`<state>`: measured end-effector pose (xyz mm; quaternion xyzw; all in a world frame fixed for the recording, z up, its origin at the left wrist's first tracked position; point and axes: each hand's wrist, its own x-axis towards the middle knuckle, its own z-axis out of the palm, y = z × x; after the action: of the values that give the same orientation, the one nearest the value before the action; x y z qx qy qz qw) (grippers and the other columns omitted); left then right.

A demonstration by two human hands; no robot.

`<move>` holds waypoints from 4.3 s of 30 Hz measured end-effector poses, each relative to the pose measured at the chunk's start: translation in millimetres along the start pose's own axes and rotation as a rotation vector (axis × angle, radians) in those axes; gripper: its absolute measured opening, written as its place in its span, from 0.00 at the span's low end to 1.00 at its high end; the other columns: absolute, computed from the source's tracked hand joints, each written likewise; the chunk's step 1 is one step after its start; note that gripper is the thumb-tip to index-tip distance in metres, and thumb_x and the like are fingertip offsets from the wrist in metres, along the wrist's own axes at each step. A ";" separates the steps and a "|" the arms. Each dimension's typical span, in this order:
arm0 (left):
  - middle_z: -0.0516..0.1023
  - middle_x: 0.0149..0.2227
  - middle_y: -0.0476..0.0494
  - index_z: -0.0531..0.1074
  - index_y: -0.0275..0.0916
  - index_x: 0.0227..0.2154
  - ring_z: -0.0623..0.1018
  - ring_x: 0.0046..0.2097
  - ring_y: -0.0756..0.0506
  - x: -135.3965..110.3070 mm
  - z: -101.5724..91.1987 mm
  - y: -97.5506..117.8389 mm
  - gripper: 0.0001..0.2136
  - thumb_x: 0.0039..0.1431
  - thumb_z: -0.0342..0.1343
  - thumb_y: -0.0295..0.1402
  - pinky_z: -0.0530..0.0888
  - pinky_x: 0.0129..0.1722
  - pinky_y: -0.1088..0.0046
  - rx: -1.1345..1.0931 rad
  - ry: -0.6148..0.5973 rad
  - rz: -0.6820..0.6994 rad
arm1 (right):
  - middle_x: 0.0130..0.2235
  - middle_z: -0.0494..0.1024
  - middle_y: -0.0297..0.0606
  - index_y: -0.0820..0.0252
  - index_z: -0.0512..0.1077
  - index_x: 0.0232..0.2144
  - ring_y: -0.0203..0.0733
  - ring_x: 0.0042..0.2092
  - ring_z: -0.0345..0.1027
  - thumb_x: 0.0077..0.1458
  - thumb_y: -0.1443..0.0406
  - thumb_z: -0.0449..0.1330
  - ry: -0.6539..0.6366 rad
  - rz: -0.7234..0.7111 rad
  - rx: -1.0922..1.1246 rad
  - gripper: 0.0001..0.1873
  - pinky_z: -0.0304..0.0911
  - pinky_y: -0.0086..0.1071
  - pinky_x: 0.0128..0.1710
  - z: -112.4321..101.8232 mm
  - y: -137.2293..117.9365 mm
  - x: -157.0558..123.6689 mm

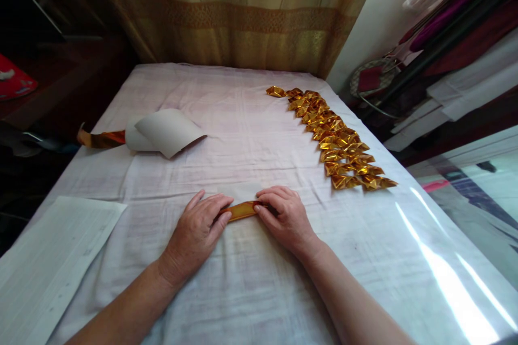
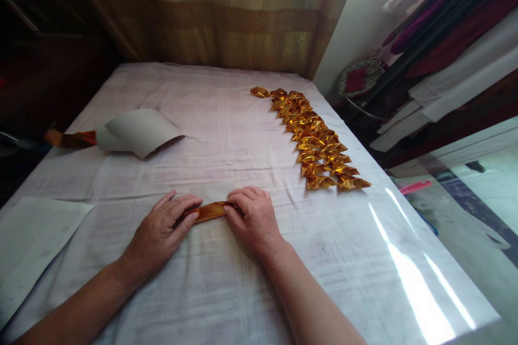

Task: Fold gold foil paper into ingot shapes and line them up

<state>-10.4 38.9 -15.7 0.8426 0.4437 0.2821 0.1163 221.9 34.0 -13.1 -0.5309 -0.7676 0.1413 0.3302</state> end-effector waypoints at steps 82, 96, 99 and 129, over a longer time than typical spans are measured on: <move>0.72 0.57 0.33 0.66 0.33 0.58 0.70 0.60 0.38 -12.2 10.8 31.1 0.20 0.65 0.50 0.34 0.71 0.60 0.55 0.130 -0.134 0.188 | 0.48 0.77 0.42 0.55 0.73 0.35 0.49 0.49 0.69 0.56 0.62 0.62 0.048 0.102 -0.138 0.04 0.60 0.43 0.49 6.9 -8.8 0.0; 0.73 0.56 0.34 0.67 0.32 0.56 0.71 0.59 0.38 -10.9 10.0 30.2 0.19 0.66 0.49 0.35 0.71 0.59 0.57 0.190 -0.113 0.221 | 0.54 0.74 0.43 0.54 0.76 0.42 0.48 0.55 0.67 0.58 0.69 0.59 -0.094 0.046 -0.030 0.10 0.62 0.47 0.54 -5.0 9.1 -3.2; 0.72 0.57 0.36 0.67 0.35 0.57 0.70 0.59 0.39 -9.2 9.6 31.3 0.19 0.66 0.51 0.35 0.70 0.60 0.56 0.163 -0.137 0.205 | 0.54 0.74 0.43 0.53 0.76 0.44 0.48 0.56 0.67 0.58 0.70 0.58 -0.112 0.030 -0.005 0.13 0.63 0.48 0.55 -6.7 12.6 -3.9; 0.75 0.58 0.44 0.70 0.38 0.57 0.72 0.60 0.44 -34.7 -18.4 -6.3 0.18 0.71 0.43 0.33 0.69 0.60 0.62 0.245 -0.102 0.269 | 0.53 0.76 0.43 0.53 0.78 0.42 0.47 0.54 0.69 0.56 0.70 0.59 -0.056 -0.017 -0.039 0.13 0.66 0.46 0.53 -4.1 16.0 -4.4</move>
<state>-40.9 13.4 -16.4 0.9155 0.3515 0.1959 -0.0036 237.2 35.9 -20.7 -0.5265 -0.7836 0.1382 0.2993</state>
